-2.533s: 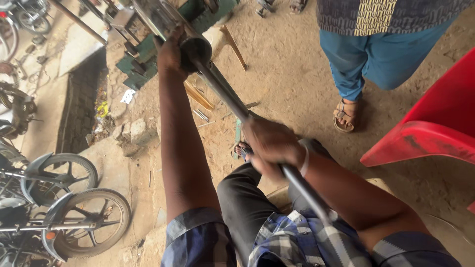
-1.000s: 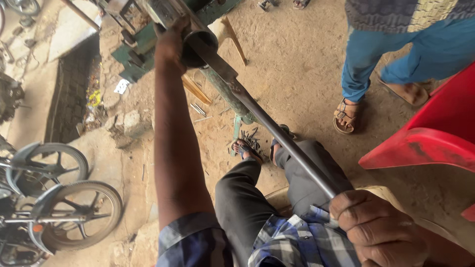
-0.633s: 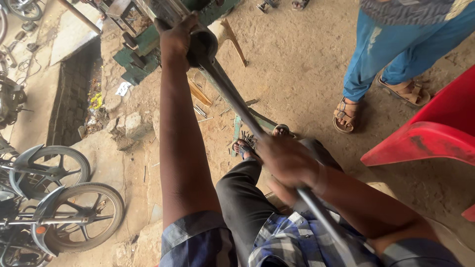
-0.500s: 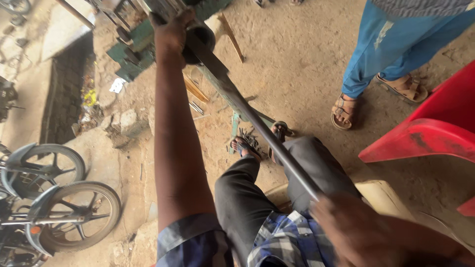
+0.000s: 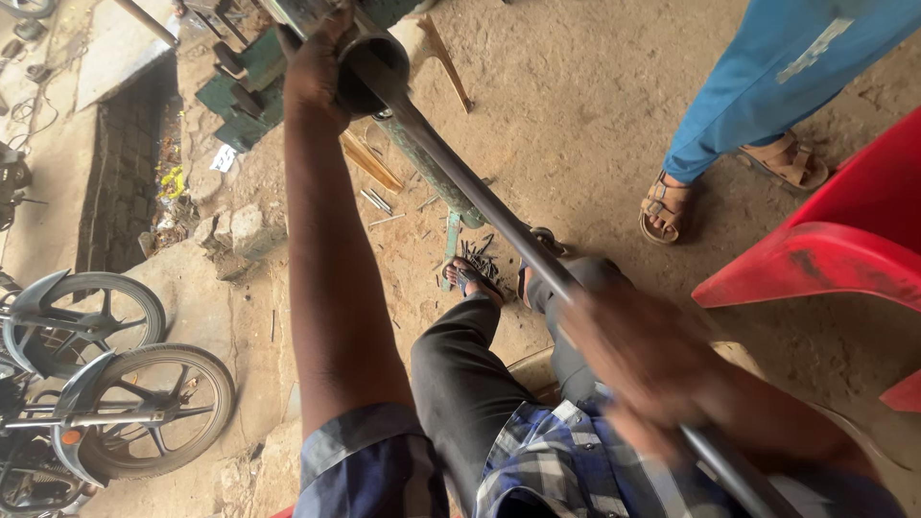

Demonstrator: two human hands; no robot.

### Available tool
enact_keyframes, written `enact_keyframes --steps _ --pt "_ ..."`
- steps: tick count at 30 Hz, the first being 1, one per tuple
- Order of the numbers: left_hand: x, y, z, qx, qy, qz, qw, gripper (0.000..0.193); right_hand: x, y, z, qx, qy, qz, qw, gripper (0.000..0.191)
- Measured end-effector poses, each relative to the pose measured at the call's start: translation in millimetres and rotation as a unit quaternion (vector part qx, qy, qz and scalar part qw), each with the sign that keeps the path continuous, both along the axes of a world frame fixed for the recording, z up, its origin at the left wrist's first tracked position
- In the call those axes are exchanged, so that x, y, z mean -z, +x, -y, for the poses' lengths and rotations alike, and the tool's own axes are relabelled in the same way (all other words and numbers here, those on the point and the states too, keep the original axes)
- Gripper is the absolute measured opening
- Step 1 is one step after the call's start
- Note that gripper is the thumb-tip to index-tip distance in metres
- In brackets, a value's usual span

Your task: The person sits on a chair and repeatedly pushes a long metal rod into a cylindrical die mounted on a green machine frame, working the rod up and down to press material inside the cylinder. Near the end the person pulls the rod out and holds it while seated.

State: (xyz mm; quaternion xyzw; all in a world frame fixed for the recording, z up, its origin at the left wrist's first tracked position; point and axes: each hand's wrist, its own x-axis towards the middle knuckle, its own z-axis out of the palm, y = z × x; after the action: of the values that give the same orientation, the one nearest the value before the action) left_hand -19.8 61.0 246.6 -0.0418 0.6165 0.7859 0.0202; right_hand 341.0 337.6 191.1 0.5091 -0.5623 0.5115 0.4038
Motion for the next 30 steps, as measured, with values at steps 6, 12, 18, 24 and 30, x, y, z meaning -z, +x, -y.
enact_keyframes --steps 6,12,18,24,30 --pt "17.1 -13.9 9.5 0.106 0.026 -0.007 0.994 0.055 21.0 10.4 -1.7 -0.020 -0.060 -0.006 0.998 0.018" --pt "21.8 -23.7 6.1 0.110 0.111 -0.054 0.986 0.049 16.1 -65.9 26.6 -0.005 -0.067 -0.003 0.998 0.022" --pt "39.3 -21.2 20.8 0.134 0.134 -0.032 0.981 0.049 1.3 27.8 -3.1 -0.043 -0.021 0.002 0.999 0.028" --pt "31.1 -22.1 22.7 0.115 0.101 0.033 0.988 0.051 44.9 -64.1 29.2 -0.023 0.048 -0.026 0.998 0.035" --pt "12.0 -22.7 5.5 0.040 0.031 -0.026 0.998 0.051 4.9 -51.7 36.3 -0.071 0.047 0.020 0.996 0.031"
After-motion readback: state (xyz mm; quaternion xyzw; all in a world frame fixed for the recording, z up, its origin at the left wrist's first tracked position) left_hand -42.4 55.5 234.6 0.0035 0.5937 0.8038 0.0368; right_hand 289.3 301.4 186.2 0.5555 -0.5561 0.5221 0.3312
